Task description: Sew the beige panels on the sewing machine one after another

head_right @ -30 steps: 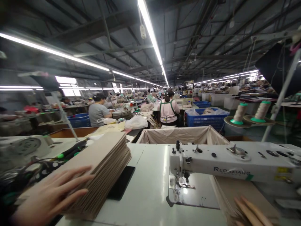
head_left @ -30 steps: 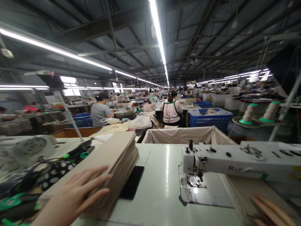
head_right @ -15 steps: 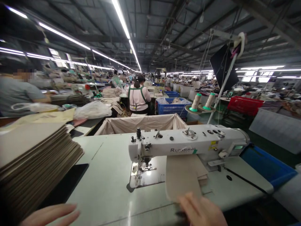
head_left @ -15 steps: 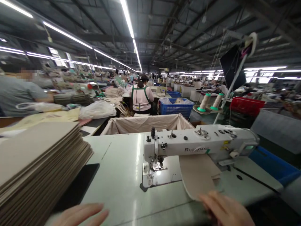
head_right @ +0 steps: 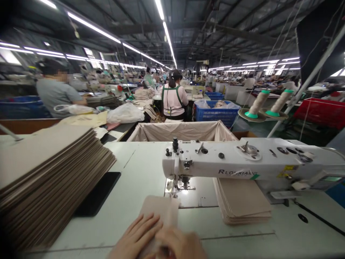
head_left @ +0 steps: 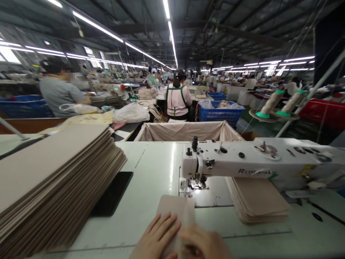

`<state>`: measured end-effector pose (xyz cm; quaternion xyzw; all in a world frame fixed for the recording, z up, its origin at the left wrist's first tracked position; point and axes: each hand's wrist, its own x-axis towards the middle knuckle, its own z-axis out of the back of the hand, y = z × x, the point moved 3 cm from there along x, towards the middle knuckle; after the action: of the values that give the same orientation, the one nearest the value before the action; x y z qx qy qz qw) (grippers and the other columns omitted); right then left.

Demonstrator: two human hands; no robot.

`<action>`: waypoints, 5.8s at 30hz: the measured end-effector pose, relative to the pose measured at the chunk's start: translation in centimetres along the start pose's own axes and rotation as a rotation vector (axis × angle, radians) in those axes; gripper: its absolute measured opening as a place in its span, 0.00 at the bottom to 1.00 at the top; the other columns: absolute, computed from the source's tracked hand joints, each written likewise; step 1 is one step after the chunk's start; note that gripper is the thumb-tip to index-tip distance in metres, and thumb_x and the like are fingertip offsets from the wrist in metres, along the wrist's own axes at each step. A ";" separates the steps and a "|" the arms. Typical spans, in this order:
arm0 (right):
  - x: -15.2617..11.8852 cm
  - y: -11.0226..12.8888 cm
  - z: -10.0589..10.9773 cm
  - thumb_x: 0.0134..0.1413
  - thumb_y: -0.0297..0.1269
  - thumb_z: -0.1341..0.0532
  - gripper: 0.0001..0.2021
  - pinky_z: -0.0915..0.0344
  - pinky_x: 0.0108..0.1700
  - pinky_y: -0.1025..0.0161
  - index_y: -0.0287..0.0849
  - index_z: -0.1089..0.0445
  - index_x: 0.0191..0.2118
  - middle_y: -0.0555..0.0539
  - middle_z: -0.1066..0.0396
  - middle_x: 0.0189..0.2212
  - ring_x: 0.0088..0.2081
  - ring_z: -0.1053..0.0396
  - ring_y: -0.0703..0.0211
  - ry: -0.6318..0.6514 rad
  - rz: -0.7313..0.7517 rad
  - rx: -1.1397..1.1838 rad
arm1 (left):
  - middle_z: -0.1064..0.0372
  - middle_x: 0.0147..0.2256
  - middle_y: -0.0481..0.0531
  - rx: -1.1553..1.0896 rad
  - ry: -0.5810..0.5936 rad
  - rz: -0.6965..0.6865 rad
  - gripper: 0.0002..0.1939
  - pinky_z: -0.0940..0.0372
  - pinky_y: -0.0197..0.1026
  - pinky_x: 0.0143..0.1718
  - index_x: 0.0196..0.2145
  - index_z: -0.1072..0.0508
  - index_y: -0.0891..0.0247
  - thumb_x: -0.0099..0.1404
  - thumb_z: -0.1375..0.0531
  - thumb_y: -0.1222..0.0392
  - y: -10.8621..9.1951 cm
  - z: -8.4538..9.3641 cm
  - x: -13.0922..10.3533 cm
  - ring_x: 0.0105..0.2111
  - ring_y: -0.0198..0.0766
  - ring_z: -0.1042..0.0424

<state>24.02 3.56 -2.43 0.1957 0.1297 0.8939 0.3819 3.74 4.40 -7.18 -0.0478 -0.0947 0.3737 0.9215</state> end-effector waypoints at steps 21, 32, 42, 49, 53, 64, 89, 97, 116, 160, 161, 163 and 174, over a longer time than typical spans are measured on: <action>2.0 -8.8 -3.0 0.51 0.21 0.46 0.33 0.34 0.47 0.57 0.51 0.45 0.62 0.52 0.37 0.59 0.48 0.30 0.54 -0.020 -0.323 -0.099 | 0.53 0.66 0.47 -0.128 0.093 0.165 0.31 0.65 0.70 0.63 0.66 0.51 0.44 0.69 0.44 0.51 3.8 2.3 4.4 0.65 0.52 0.53; 2.3 -8.8 -2.6 0.52 0.22 0.45 0.31 0.31 0.40 0.59 0.50 0.44 0.61 0.47 0.35 0.54 0.40 0.28 0.55 -0.018 -0.402 -0.166 | 0.53 0.66 0.49 -0.124 0.004 0.169 0.30 0.59 0.64 0.64 0.65 0.46 0.47 0.68 0.42 0.54 3.5 2.2 4.4 0.65 0.52 0.51; 2.4 -8.3 -2.3 0.51 0.21 0.46 0.31 0.30 0.46 0.57 0.47 0.43 0.62 0.44 0.39 0.61 0.46 0.28 0.53 0.042 -0.356 -0.189 | 0.53 0.66 0.47 -0.143 0.028 0.168 0.30 0.65 0.67 0.64 0.65 0.47 0.46 0.68 0.43 0.55 3.5 2.4 4.4 0.65 0.52 0.53; 2.5 -8.5 -3.0 0.51 0.21 0.46 0.36 0.28 0.42 0.53 0.55 0.48 0.65 0.49 0.40 0.61 0.44 0.27 0.51 0.097 -0.334 -0.274 | 0.53 0.66 0.49 -0.151 0.000 0.142 0.32 0.64 0.66 0.64 0.65 0.47 0.47 0.67 0.42 0.55 3.6 2.5 4.3 0.65 0.53 0.52; 2.5 -8.7 -3.3 0.51 0.21 0.46 0.37 0.29 0.43 0.54 0.55 0.48 0.65 0.48 0.40 0.61 0.44 0.28 0.52 0.095 -0.331 -0.283 | 0.52 0.66 0.50 -0.162 -0.013 0.134 0.32 0.64 0.65 0.64 0.65 0.46 0.47 0.67 0.41 0.53 3.7 2.5 4.2 0.65 0.53 0.51; 2.4 -8.8 -3.1 0.50 0.21 0.47 0.36 0.29 0.43 0.56 0.55 0.47 0.65 0.49 0.39 0.61 0.44 0.28 0.53 0.073 -0.331 -0.256 | 0.52 0.66 0.48 -0.176 0.002 0.136 0.30 0.64 0.65 0.64 0.64 0.45 0.45 0.67 0.42 0.52 3.8 2.4 4.1 0.65 0.53 0.52; 2.4 -8.7 -2.9 0.50 0.20 0.47 0.36 0.30 0.45 0.55 0.57 0.46 0.64 0.49 0.40 0.60 0.46 0.28 0.53 0.062 -0.346 -0.224 | 0.52 0.66 0.45 -0.179 0.024 0.153 0.27 0.63 0.67 0.63 0.63 0.43 0.42 0.68 0.43 0.54 3.8 2.7 4.3 0.65 0.53 0.54; 2.3 -8.8 -3.0 0.51 0.21 0.47 0.36 0.30 0.45 0.55 0.57 0.47 0.64 0.49 0.41 0.61 0.45 0.28 0.53 0.069 -0.357 -0.223 | 0.52 0.66 0.45 -0.188 0.014 0.147 0.26 0.64 0.67 0.64 0.62 0.41 0.42 0.68 0.43 0.54 3.7 2.7 4.1 0.66 0.53 0.54; 2.1 -9.0 -3.4 0.50 0.20 0.47 0.37 0.29 0.45 0.55 0.57 0.47 0.64 0.49 0.40 0.61 0.45 0.28 0.54 0.071 -0.339 -0.217 | 0.51 0.65 0.46 -0.220 0.072 0.066 0.27 0.67 0.64 0.65 0.65 0.46 0.45 0.70 0.45 0.49 3.4 3.1 4.0 0.65 0.51 0.53; 1.5 -10.6 -5.0 0.47 0.22 0.49 0.34 0.29 0.46 0.53 0.49 0.49 0.61 0.44 0.35 0.57 0.44 0.27 0.50 -0.111 -0.282 -0.091 | 0.59 0.67 0.47 -0.186 0.023 0.127 0.34 0.60 0.58 0.66 0.68 0.59 0.52 0.72 0.47 0.50 5.7 0.9 9.1 0.67 0.47 0.59; 1.5 -10.6 -4.9 0.46 0.22 0.49 0.33 0.29 0.45 0.53 0.49 0.48 0.61 0.44 0.36 0.57 0.44 0.27 0.50 -0.111 -0.283 -0.095 | 0.58 0.67 0.47 -0.185 0.019 0.127 0.34 0.60 0.58 0.66 0.68 0.59 0.52 0.72 0.47 0.50 5.7 0.9 9.2 0.67 0.47 0.59; 1.6 -10.5 -4.8 0.46 0.22 0.49 0.33 0.29 0.45 0.55 0.48 0.47 0.60 0.44 0.36 0.57 0.44 0.27 0.50 -0.117 -0.280 -0.099 | 0.58 0.67 0.48 -0.181 0.017 0.126 0.34 0.61 0.58 0.66 0.68 0.59 0.52 0.71 0.47 0.49 5.7 0.8 9.2 0.67 0.47 0.59; 1.7 -10.2 -4.6 0.46 0.22 0.47 0.32 0.30 0.45 0.56 0.48 0.46 0.59 0.45 0.33 0.54 0.44 0.27 0.51 -0.126 -0.302 -0.094 | 0.56 0.67 0.49 -0.184 0.009 0.125 0.34 0.60 0.57 0.66 0.68 0.57 0.53 0.71 0.46 0.49 5.6 1.0 9.2 0.66 0.47 0.57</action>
<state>27.34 11.32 -10.02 0.2114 0.0918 0.8173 0.5281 6.20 14.89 -5.79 -0.1395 -0.1214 0.4200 0.8885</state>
